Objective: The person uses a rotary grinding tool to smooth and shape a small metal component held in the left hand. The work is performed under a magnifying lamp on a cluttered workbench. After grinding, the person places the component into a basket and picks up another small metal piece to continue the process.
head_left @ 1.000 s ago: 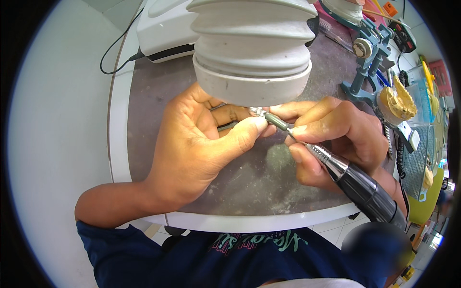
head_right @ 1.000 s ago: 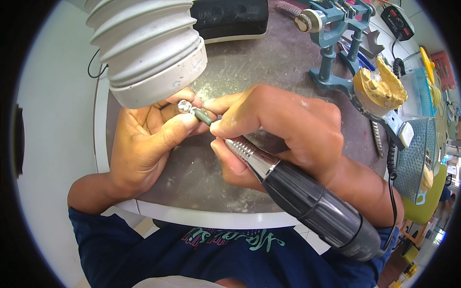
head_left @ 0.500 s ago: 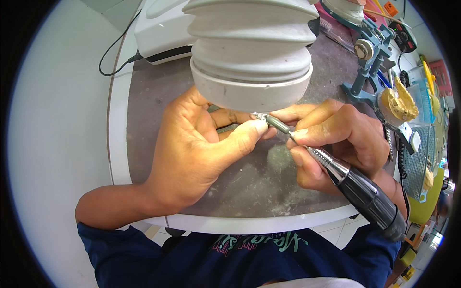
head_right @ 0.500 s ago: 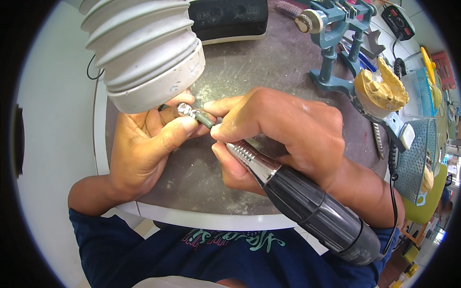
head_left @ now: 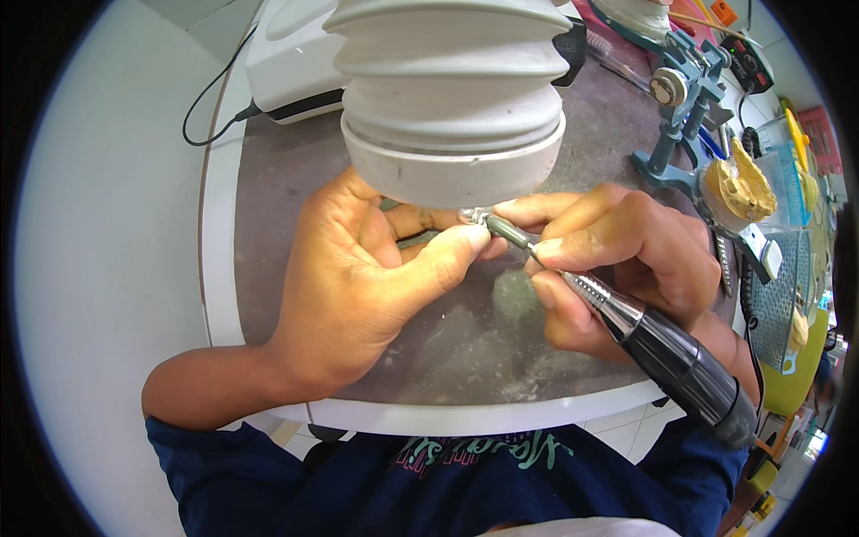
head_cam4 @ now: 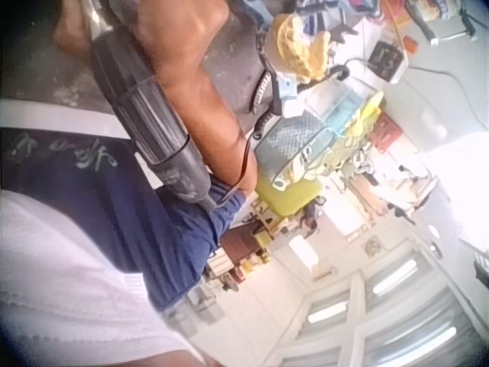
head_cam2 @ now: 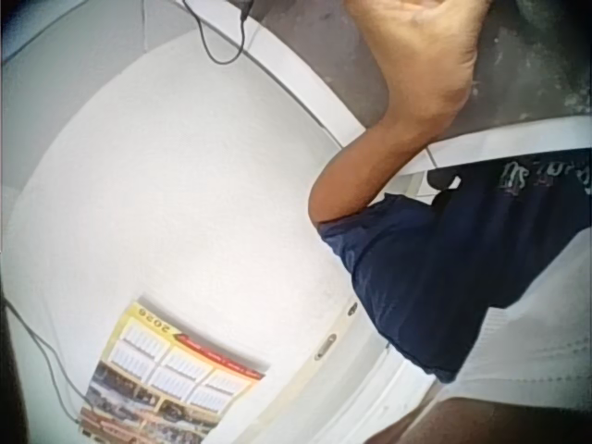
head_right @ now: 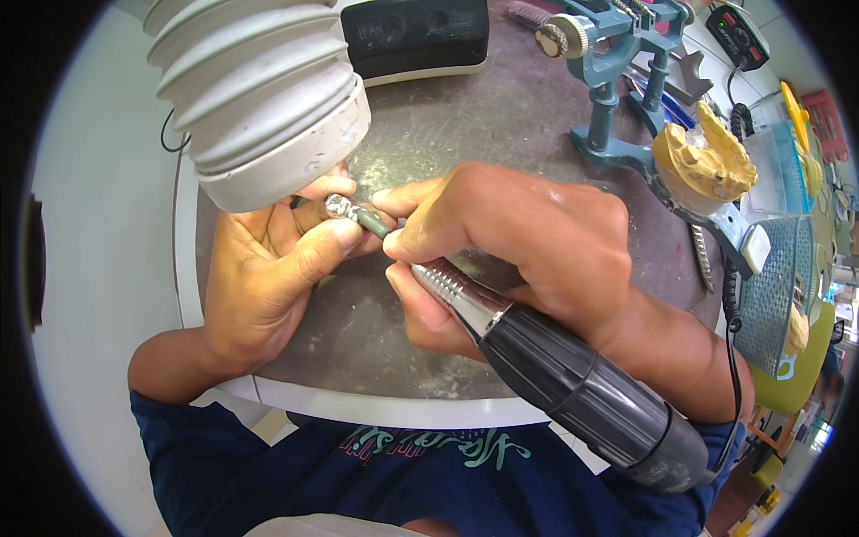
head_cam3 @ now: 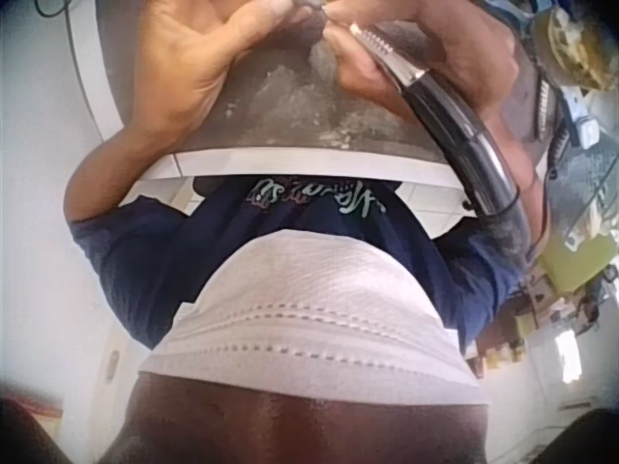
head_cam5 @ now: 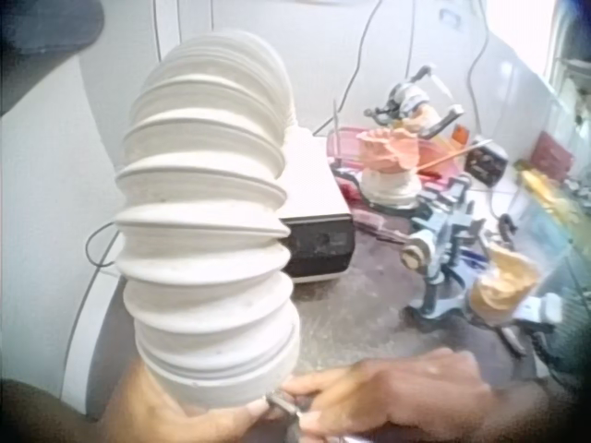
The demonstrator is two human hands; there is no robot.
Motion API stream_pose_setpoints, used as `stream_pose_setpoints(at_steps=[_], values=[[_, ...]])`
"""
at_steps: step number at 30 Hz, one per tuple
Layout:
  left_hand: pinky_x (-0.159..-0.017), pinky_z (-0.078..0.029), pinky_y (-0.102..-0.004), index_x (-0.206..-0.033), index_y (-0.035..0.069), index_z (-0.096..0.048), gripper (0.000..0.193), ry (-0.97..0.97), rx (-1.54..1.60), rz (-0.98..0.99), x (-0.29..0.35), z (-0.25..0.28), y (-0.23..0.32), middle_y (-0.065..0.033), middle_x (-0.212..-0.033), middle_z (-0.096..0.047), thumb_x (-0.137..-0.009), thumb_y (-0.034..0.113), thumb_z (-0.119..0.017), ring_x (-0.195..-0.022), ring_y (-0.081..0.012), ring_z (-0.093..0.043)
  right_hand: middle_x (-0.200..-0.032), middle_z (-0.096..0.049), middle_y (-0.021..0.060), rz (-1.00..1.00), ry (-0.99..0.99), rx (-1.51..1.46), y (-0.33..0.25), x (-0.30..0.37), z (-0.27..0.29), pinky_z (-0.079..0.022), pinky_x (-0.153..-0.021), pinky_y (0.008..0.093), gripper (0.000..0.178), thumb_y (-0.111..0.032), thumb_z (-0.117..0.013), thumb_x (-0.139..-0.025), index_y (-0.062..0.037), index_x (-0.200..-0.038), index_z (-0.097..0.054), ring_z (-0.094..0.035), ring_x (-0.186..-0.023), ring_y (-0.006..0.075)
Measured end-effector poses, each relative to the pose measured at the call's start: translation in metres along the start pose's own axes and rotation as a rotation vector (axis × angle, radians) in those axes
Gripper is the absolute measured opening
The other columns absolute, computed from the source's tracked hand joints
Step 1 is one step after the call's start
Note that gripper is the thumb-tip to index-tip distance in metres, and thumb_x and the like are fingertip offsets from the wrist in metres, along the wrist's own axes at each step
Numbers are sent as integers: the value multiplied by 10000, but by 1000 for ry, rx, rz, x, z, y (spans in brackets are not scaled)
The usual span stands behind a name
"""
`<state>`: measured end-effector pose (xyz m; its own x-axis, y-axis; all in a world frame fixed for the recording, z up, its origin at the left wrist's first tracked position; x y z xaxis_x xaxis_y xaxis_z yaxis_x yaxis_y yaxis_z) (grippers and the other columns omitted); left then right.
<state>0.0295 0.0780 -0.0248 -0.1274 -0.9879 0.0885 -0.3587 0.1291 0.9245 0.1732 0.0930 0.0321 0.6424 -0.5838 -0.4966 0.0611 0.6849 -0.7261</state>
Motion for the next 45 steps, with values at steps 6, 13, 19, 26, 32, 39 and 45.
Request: stream_pose_setpoints(at_steps=[6, 13, 19, 26, 32, 39, 45], values=[[-942, -566, -362, -1174, -15, -560, 277, -20, -15, 22, 0, 1, -2, -119, -1211, -561, -908, -82, -598, -1061, -206, -647, -770, -655, 107, 23, 14, 15, -2, -1, 0, -609, -849, 440, 209, 104, -701, -802, 8, -958, -599, -738, -783, 253], [-952, -569, -356, -1180, -8, -562, 279, -5, -14, 17, 1, 1, -1, -107, -1243, -521, -913, -78, -595, -1100, -212, -631, -733, -651, 95, 46, 24, 59, -2, -2, 0, -619, -829, 436, 182, 28, -735, -840, 15, -948, -590, -732, -748, 225], [-953, -569, -355, -1186, 1, -563, 289, -30, -12, 27, 1, 1, -2, -98, -1229, -508, -910, -79, -601, -1140, -208, -607, -724, -650, 86, 73, 11, 66, -5, -3, 0, -621, -814, 416, 182, 41, -725, -833, 9, -950, -589, -736, -758, 224], [-956, -562, -356, -1185, 8, -566, 292, -32, -13, 15, 1, 1, -2, -95, -1223, -508, -909, -80, -605, -1098, -210, -628, -745, -653, 103, 33, 6, 68, -5, -1, 1, -610, -805, 388, 204, 83, -709, -806, 8, -953, -589, -748, -848, 281], [-930, -557, -331, -1217, -14, -546, 299, -33, -39, 9, 1, 2, -1, -102, -1200, -567, -926, -56, -599, -1056, -186, -645, -790, -656, 121, -28, 4, -32, 1, 2, 1, -593, -885, 447, 244, 120, -692, -777, 9, -972, -597, -739, -843, 305], [-916, -556, -321, -1262, -20, -526, 331, -11, -30, 6, 1, 2, 0, -104, -1185, -591, -944, -16, -618, -1022, -175, -654, -784, -655, 100, 69, 26, -8, -3, -1, 0, -596, -896, 478, 249, 111, -708, -773, 6, -979, -617, -734, -801, 254], [-925, -555, -315, -1254, -21, -533, 317, -17, -7, 3, 1, 1, 1, -101, -1183, -590, -949, -8, -621, -1051, -184, -654, -794, -652, 110, 63, 20, 26, -3, 0, 0, -604, -860, 440, 222, 71, -725, -813, 14, -987, -600, -725, -786, 232]])
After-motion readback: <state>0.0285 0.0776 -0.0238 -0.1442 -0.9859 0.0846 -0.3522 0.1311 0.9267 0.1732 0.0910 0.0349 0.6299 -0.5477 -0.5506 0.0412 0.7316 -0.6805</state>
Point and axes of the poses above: each hand's wrist, its own x-axis away from the middle knuckle, its own z-axis out of the back of the hand, y = z × x, the point moved 9 cm from there along -x, towards the middle knuckle
